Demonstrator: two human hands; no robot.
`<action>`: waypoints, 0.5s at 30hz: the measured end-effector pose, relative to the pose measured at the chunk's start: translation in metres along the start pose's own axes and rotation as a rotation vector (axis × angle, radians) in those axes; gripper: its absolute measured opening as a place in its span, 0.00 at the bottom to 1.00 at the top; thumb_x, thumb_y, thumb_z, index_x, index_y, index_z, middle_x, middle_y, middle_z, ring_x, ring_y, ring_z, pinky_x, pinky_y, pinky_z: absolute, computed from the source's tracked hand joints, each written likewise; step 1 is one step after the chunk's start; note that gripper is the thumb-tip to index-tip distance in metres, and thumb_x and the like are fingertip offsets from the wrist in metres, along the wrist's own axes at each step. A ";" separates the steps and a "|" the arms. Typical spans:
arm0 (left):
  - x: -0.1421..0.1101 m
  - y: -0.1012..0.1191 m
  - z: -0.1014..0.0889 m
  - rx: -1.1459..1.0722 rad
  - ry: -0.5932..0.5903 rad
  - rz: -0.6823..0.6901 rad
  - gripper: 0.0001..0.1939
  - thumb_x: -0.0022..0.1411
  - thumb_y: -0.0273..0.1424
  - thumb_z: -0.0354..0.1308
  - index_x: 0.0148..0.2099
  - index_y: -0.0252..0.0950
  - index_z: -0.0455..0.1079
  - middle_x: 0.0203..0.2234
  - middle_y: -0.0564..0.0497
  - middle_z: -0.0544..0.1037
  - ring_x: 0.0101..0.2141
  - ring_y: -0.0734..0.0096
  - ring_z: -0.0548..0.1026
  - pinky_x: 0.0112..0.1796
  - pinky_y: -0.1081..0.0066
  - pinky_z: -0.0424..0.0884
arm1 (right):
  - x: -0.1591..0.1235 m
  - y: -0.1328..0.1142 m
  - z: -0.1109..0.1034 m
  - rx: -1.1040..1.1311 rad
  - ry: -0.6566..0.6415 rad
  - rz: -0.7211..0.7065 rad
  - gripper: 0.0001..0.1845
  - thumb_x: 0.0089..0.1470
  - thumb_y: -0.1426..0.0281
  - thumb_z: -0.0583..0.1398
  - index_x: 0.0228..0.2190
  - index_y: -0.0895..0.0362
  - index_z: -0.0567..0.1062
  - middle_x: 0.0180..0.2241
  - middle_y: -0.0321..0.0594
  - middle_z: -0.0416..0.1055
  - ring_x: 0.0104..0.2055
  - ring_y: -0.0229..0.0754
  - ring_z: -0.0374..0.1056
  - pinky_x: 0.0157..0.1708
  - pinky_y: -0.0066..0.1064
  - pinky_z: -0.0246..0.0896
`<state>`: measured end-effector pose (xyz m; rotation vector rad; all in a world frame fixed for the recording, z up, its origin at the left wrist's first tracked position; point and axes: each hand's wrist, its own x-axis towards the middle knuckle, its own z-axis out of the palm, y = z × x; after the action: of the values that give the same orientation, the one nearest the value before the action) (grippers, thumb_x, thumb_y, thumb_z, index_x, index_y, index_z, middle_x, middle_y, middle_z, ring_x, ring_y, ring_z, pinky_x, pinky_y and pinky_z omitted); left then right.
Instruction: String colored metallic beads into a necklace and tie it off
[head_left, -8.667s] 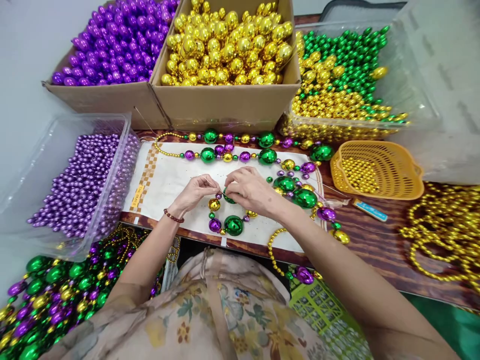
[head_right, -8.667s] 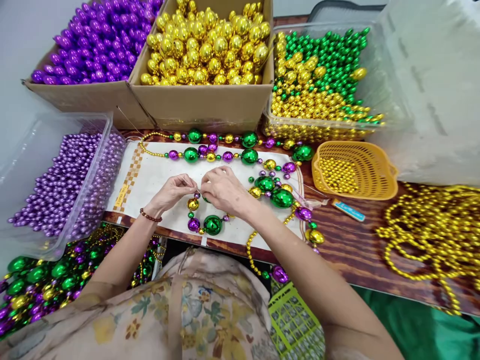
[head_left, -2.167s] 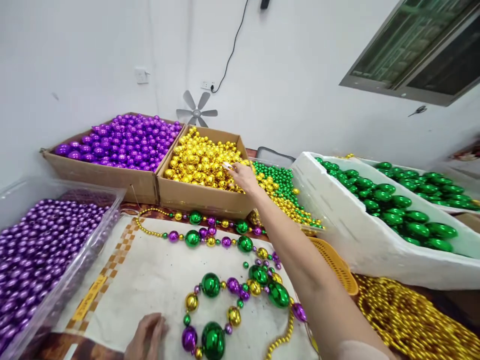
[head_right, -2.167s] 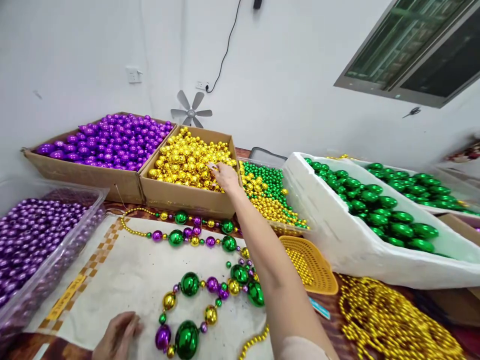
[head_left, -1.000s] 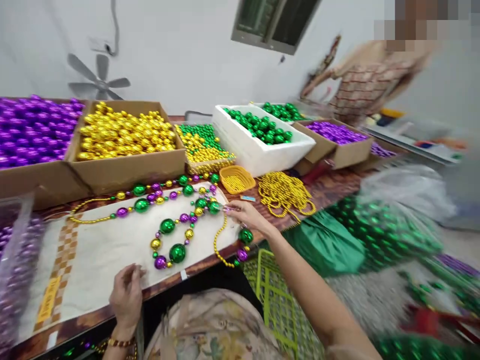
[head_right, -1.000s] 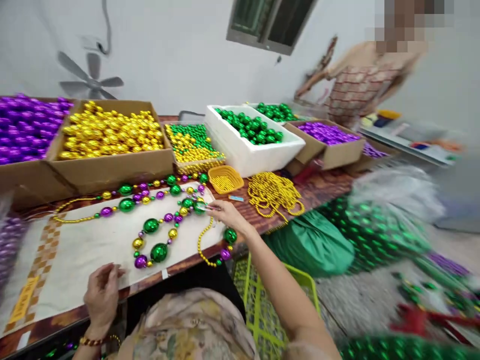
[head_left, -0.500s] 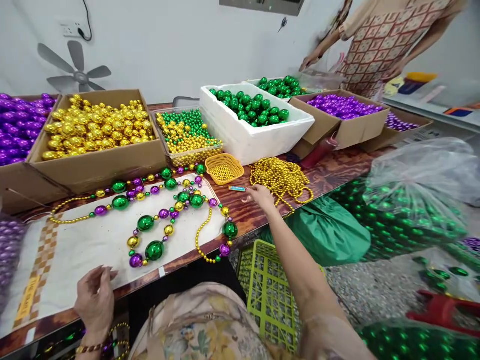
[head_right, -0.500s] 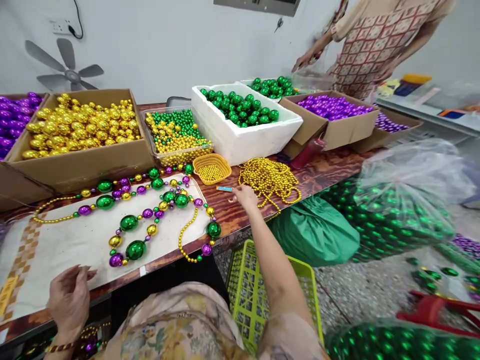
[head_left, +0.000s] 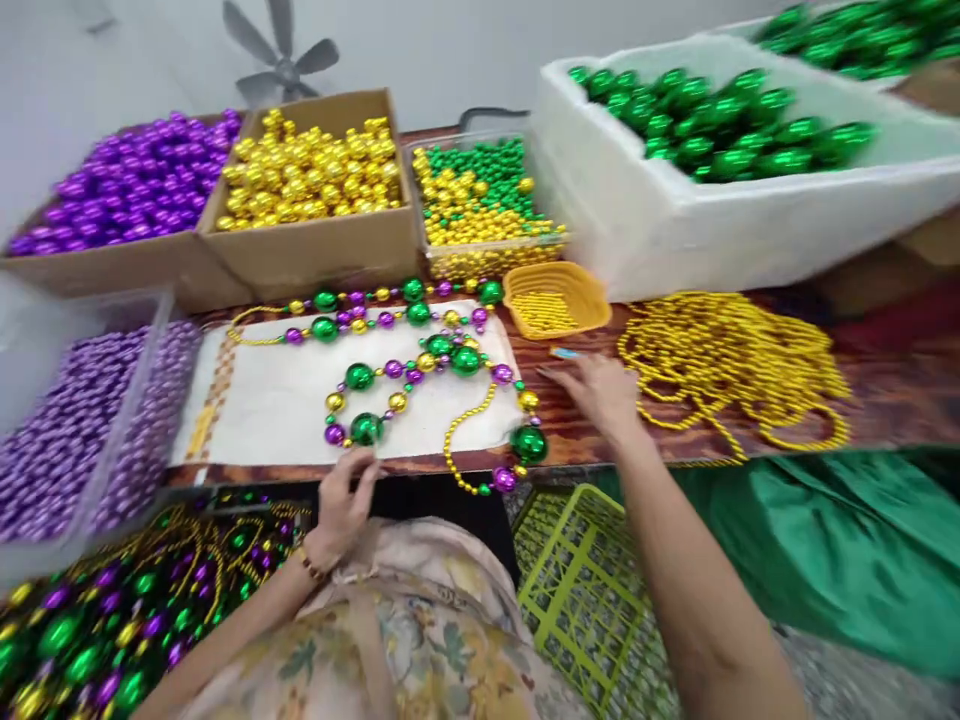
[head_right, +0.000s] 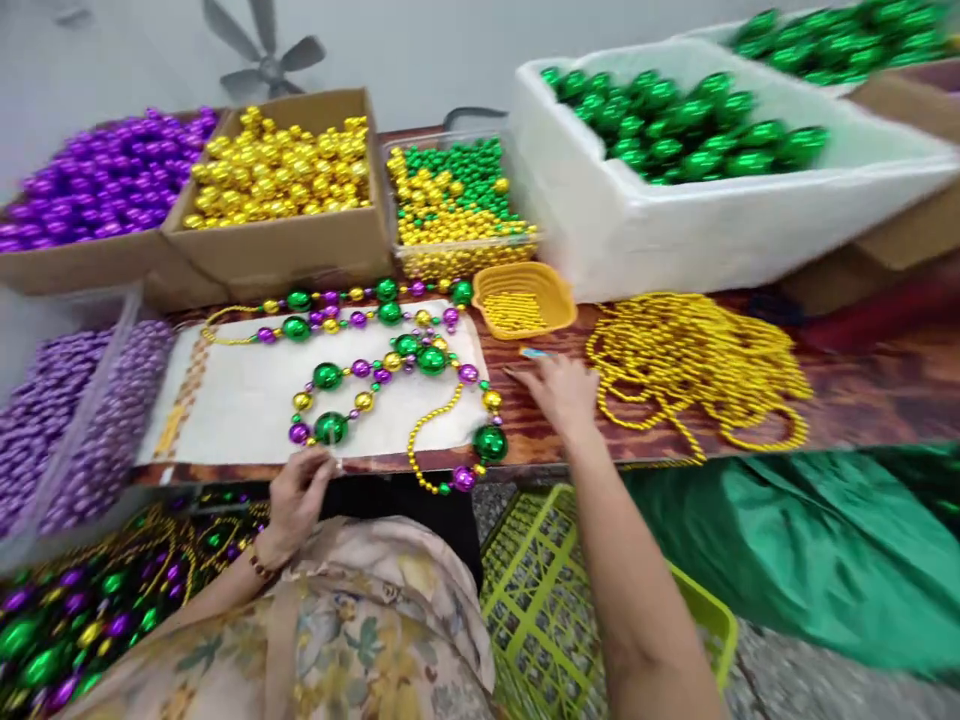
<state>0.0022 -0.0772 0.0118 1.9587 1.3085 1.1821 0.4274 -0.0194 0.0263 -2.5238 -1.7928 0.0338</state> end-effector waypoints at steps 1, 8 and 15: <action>0.000 0.004 0.002 -0.010 -0.037 0.035 0.05 0.68 0.29 0.56 0.45 0.38 0.70 0.30 0.51 0.80 0.29 0.72 0.81 0.33 0.74 0.78 | 0.004 0.002 0.003 -0.034 0.023 0.017 0.22 0.68 0.58 0.52 0.50 0.59 0.78 0.48 0.54 0.76 0.48 0.56 0.69 0.41 0.39 0.55; -0.040 -0.019 -0.040 0.082 -0.108 -0.118 0.04 0.69 0.30 0.54 0.44 0.37 0.69 0.33 0.51 0.79 0.28 0.74 0.80 0.32 0.75 0.75 | 0.024 0.012 0.020 -0.226 -0.019 -0.009 0.21 0.68 0.70 0.48 0.53 0.61 0.75 0.48 0.58 0.74 0.47 0.55 0.69 0.38 0.40 0.50; -0.084 -0.080 -0.079 0.032 0.058 -0.702 0.07 0.63 0.35 0.58 0.40 0.37 0.69 0.29 0.51 0.77 0.29 0.69 0.79 0.33 0.70 0.74 | 0.034 0.026 0.029 -0.238 -0.060 0.061 0.22 0.62 0.67 0.55 0.51 0.66 0.78 0.45 0.67 0.71 0.46 0.59 0.69 0.34 0.42 0.47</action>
<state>-0.1178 -0.1249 -0.0432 1.2932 1.8371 0.8628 0.4616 0.0050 -0.0041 -2.7664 -1.8417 -0.1091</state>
